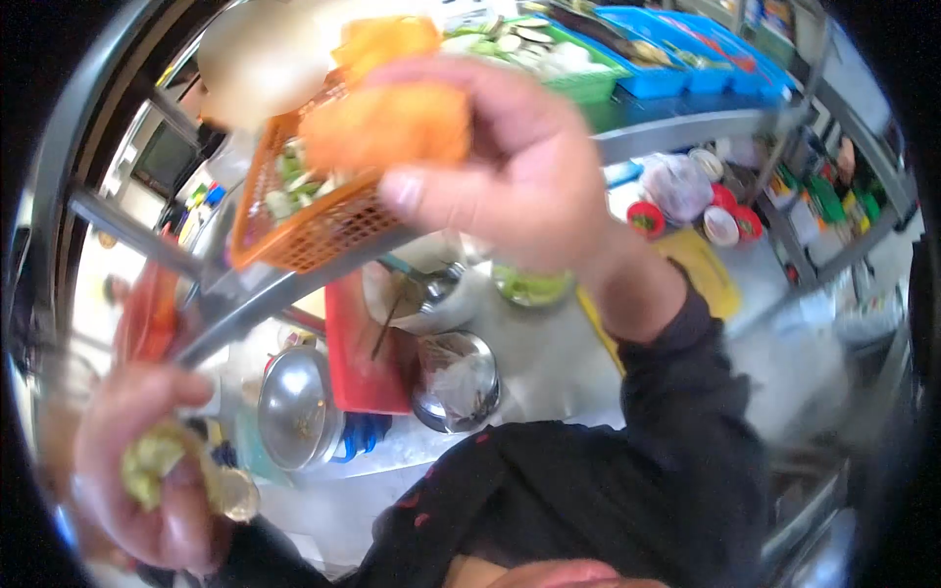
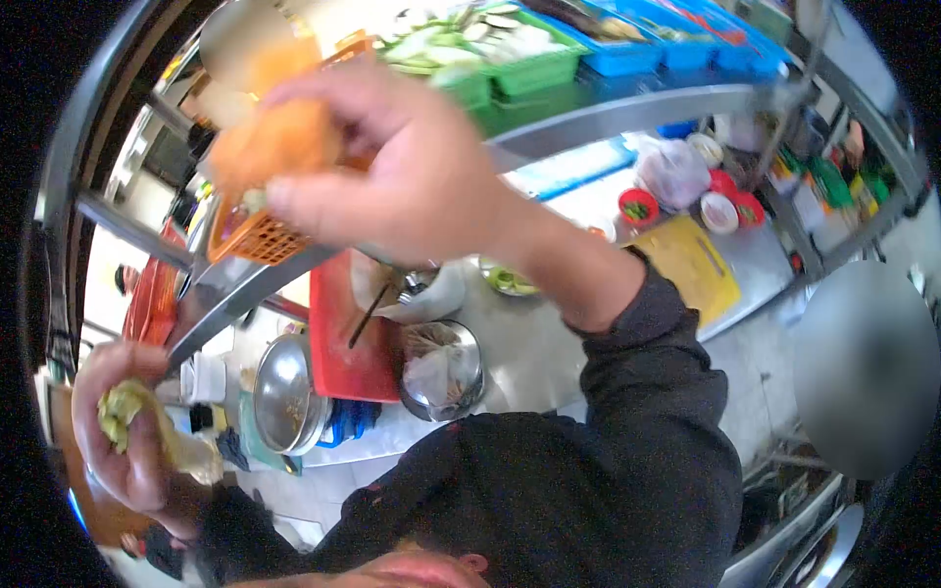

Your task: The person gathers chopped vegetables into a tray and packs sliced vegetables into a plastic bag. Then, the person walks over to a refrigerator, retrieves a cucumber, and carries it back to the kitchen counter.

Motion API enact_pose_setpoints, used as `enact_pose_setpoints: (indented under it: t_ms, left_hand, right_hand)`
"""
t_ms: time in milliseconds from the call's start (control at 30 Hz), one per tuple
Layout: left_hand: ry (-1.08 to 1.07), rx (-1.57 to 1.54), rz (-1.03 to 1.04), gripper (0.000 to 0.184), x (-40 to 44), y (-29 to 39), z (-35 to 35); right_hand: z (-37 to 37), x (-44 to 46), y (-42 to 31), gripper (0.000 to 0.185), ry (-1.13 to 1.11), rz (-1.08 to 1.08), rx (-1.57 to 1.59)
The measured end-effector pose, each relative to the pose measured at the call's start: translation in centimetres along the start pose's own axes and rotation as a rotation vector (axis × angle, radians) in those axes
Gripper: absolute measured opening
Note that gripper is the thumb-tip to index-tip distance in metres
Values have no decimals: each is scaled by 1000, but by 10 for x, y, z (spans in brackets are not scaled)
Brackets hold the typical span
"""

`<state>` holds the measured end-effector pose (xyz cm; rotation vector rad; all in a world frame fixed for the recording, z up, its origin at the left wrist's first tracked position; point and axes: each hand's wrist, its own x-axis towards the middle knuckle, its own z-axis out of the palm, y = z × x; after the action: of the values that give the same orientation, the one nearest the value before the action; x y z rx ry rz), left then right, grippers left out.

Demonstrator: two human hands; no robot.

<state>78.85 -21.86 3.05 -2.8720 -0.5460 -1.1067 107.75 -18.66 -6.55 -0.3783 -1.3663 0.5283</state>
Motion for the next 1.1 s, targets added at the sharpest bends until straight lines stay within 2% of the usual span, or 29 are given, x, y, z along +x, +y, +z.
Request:
enact_pose_setpoints:
  t_ms: [67, 100, 133, 167, 200, 267, 333, 367, 400, 433, 500, 600, 667, 733, 767, 800, 833, 867, 900, 933, 1000, 1100]
  left_hand:
    - [85, -117, 49, 40, -10, 0, 8]
    - [113, -157, 64, 40, -15, 2, 14]
    - [213, -248, 17, 39, -18, 8, 23]
    - [268, -299, -5, 39, -25, 13, 32]
    - [324, -350, -24, 39, -31, 18, 40]
    - [145, -386, 44, 36, -21, 18, 68]
    - [78, -408, 103, 29, -28, 24, 99]
    - [57, -492, 87, 29, -36, 28, 114]
    - [37, -580, 71, 30, -43, 31, 130]
    - [84, -544, 123, 31, -50, 32, 145]
    - [183, -510, 162, 32, -71, 33, 176]
    - [344, -496, 46, 33, -112, 37, 215]
    - [282, -494, -19, 32, -132, 39, 230]
    - [49, -491, -92, 42, -146, 45, 227]
    - [74, -500, -126, 42, -152, 48, 226]
    - [50, -502, -102, 51, -157, 47, 223]
    - [24, -489, -72, 60, -158, 45, 218]
    - [45, -468, -100, 60, -162, 42, 210]
    - [-5, -503, -161, 64, -166, 36, 200]
    - [-56, -537, -212, 69, -168, 30, 190]
    - [12, -484, -193, 61, -167, 15, 174]
    - [202, -417, -289, 38, -174, 1, 164]
  right_hand:
    - [19, -36, -3, 48, -76, 89, 289]
    - [26, -56, 7, 48, -119, -2, 159]
    - [32, -73, 7, 48, -180, 124, 162]
    - [44, -92, 10, 49, -119, 246, 397]
    - [52, -107, 7, 49, -90, 327, 439]
    - [49, -128, 13, 49, -44, 411, 483]
    - [51, -161, 23, 47, 66, 600, 540]
    - [55, -175, 22, 47, 66, 594, 527]
    - [58, -189, 17, 45, 162, 654, 589]
    - [63, -202, 13, 44, 259, 712, 651]
    - [76, -234, 13, 40, 345, 698, 685]
    - [87, -271, 14, 34, 480, 742, 694]
    - [90, -295, 19, 33, 533, 797, 643]
    - [91, -319, 18, 32, 630, 851, 615]
    - [94, -325, 12, 31, 693, 905, 573]
    - [93, -331, 7, 31, 670, 942, 557]
    - [86, -336, 3, 31, 635, 975, 626]
    - [80, -339, 0, 31, 597, 1004, 704]
    - [79, -343, -2, 33, 678, 1070, 546]
    - [74, -346, -1, 33, 647, 1076, 565]
    - [55, -350, 3, 34, 688, 1052, 491]
    - [24, -346, 5, 31, 710, 1025, 459]
